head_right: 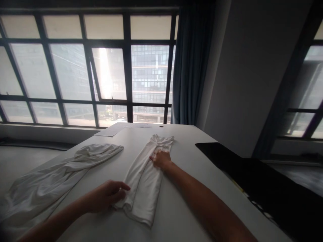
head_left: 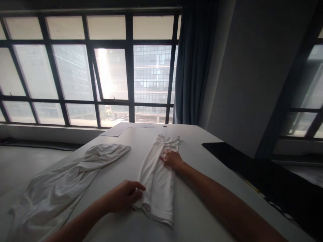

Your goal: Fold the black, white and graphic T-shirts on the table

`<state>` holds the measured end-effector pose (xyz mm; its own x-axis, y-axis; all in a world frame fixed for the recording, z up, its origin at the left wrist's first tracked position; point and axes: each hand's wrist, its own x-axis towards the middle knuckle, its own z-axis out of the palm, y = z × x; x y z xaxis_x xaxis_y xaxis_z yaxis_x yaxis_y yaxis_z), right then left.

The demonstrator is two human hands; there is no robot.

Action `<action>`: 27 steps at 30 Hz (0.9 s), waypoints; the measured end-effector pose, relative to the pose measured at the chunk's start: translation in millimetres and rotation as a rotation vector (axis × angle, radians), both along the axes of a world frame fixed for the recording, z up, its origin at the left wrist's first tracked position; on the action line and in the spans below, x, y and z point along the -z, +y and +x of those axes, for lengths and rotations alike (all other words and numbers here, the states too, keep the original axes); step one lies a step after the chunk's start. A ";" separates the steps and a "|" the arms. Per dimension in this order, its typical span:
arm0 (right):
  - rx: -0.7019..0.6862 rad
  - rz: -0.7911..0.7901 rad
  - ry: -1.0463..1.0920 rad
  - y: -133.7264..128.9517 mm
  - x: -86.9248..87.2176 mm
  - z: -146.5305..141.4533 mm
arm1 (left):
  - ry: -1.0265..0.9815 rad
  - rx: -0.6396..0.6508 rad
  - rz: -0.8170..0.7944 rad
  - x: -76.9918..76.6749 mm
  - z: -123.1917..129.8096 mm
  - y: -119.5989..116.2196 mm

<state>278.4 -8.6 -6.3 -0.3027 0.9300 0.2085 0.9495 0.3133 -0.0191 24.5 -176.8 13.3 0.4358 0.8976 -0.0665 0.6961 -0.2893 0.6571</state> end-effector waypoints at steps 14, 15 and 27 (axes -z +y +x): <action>-0.201 -0.164 0.092 -125.3 -31.4 93.0 | 0.133 0.318 0.210 -16.6 80.5 -19.6; -0.242 -0.211 0.134 -132.7 -31.1 93.4 | 0.166 0.324 0.255 -16.2 81.9 -18.8; -0.311 -0.145 0.187 -151.7 -29.1 95.8 | 0.073 0.343 0.327 -4.3 83.9 -40.0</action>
